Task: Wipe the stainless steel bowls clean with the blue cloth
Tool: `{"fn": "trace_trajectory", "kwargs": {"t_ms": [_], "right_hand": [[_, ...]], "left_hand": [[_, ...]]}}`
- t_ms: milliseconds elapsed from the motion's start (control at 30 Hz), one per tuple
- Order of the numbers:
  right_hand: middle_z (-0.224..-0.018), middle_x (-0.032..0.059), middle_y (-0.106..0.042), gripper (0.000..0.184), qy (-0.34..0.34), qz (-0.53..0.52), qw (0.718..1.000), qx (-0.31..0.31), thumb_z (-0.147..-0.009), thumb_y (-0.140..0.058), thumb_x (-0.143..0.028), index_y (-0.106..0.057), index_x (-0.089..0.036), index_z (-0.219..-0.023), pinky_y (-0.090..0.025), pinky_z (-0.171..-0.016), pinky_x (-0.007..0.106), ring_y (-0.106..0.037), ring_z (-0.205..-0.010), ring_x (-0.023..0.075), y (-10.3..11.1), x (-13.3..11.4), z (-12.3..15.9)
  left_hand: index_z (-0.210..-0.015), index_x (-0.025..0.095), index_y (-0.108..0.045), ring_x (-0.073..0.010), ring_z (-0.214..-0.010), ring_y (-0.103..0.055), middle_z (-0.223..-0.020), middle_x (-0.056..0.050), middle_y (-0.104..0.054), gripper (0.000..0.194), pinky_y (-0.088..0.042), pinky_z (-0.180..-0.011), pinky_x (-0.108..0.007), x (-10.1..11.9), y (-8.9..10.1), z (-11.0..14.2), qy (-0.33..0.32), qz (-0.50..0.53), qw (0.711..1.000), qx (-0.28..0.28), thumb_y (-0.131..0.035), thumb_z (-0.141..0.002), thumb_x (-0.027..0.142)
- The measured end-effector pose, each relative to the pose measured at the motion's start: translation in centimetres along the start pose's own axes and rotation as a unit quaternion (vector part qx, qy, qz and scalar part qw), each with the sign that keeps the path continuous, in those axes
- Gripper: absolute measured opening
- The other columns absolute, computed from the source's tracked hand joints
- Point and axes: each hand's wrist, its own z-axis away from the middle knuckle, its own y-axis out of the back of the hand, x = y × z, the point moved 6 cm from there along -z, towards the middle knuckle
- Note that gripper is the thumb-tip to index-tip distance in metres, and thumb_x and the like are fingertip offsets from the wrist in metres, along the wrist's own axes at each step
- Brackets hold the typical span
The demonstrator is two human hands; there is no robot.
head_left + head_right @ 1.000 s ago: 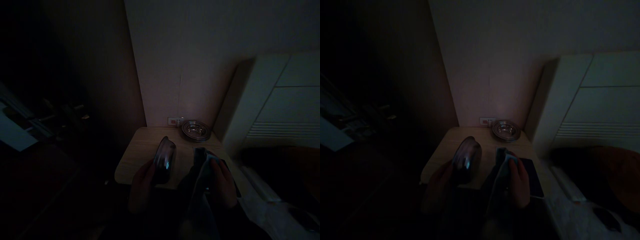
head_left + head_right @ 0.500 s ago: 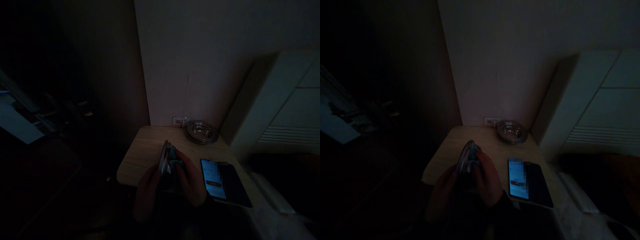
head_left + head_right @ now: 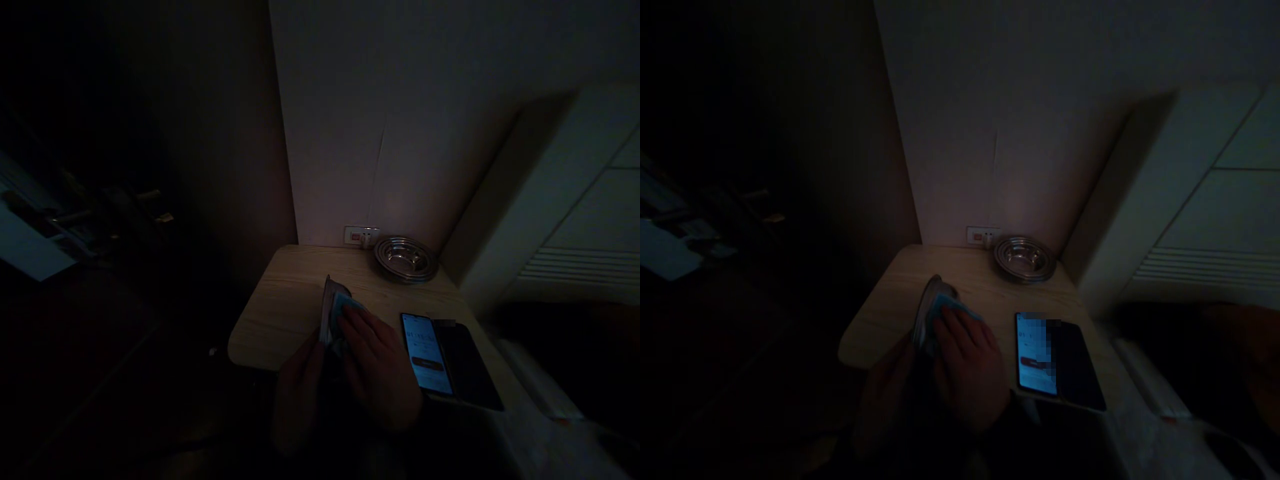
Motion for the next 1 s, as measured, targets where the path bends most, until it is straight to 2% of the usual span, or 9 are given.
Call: {"fn": "trace_trajectory", "kwargs": {"t_ms": [100, 300, 433, 600, 767, 867, 1000], "right_hand": [[-0.122, 0.0108, -0.057, 0.037, -0.005, 0.003, 1.000, 0.002, -0.083, -0.044, -0.017, -0.055, -0.012, -0.118, -0.045, -0.091, 0.045, -0.049, -0.113, 0.0264, 0.2, 0.5, -0.9], [-0.121, 0.0067, -0.059, 0.034, 0.076, -0.015, 0.997, -0.001, -0.082, -0.046, -0.015, -0.059, -0.014, -0.113, -0.049, -0.085, 0.043, -0.049, -0.112, 0.0269, -0.1, -1.4, -0.1], [-0.120, 0.0098, -0.059, 0.035, 0.031, -0.026, 0.999, 0.020, -0.082, -0.045, -0.015, -0.057, -0.013, -0.115, -0.048, -0.089, 0.044, -0.050, -0.111, 0.0265, -0.1, -0.3, -0.9], [-0.120, 0.0074, -0.059, 0.036, 0.071, -0.029, 0.997, 0.014, -0.080, -0.047, -0.014, -0.057, -0.014, -0.115, -0.049, -0.086, 0.043, -0.048, -0.113, 0.0271, -0.1, -0.8, -0.7], [-0.120, 0.0084, -0.059, 0.035, 0.050, -0.014, 0.999, 0.014, -0.081, -0.046, -0.016, -0.059, -0.014, -0.113, -0.046, -0.085, 0.045, -0.048, -0.111, 0.0281, 0.1, -0.9, -1.0], [-0.118, 0.0059, -0.060, 0.033, 0.087, -0.010, 0.996, 0.010, -0.081, -0.047, -0.019, -0.060, -0.017, -0.111, -0.044, -0.083, 0.045, -0.049, -0.107, 0.0279, 0.0, -1.2, -1.4], [-0.115, 0.0081, -0.062, 0.032, 0.044, 0.010, 0.999, 0.018, -0.082, -0.046, -0.019, -0.060, -0.016, -0.111, -0.042, -0.083, 0.043, -0.050, -0.106, 0.0267, 0.2, -0.3, -1.9]], "left_hand": [[-0.107, 0.020, -0.065, -0.0213, -0.113, -0.053, -0.117, -0.004, -0.062, 0.039, -0.038, -0.100, -0.033, -0.3, -0.2, -0.1, -0.001, -0.019, 1.000, -0.001, -0.049, -0.079, 0.042], [-0.103, 0.018, -0.066, -0.0221, -0.107, -0.058, -0.112, -0.006, -0.065, 0.039, -0.040, -0.097, -0.034, -0.1, 0.4, -0.9, -0.016, -0.024, 0.999, 0.018, -0.048, -0.079, 0.043], [-0.103, 0.019, -0.067, -0.0233, -0.109, -0.056, -0.112, -0.006, -0.065, 0.038, -0.039, -0.099, -0.035, -0.2, 0.4, -0.8, -0.003, -0.017, 1.000, 0.025, -0.050, -0.078, 0.043], [-0.102, 0.019, -0.067, -0.0239, -0.107, -0.057, -0.112, -0.006, -0.065, 0.038, -0.040, -0.098, -0.037, -0.3, 0.3, -0.6, -0.001, 0.017, 1.000, 0.016, -0.050, -0.078, 0.043], [-0.100, 0.021, -0.068, -0.0243, -0.107, -0.058, -0.110, -0.005, -0.066, 0.036, -0.041, -0.097, -0.037, -0.3, 0.3, -0.9, -0.005, 0.033, 0.999, 0.012, -0.053, -0.076, 0.042], [-0.096, 0.022, -0.069, -0.0247, -0.102, -0.060, -0.105, -0.005, -0.068, 0.032, -0.044, -0.093, -0.036, -0.3, 0.5, -0.9, 0.004, 0.034, 0.999, 0.022, -0.055, -0.075, 0.041], [-0.099, 0.020, -0.068, -0.0239, -0.105, -0.059, -0.108, -0.006, -0.067, 0.036, -0.043, -0.095, -0.037, -0.3, 0.2, -0.8, 0.009, 0.012, 1.000, 0.005, -0.052, -0.076, 0.042]]}}
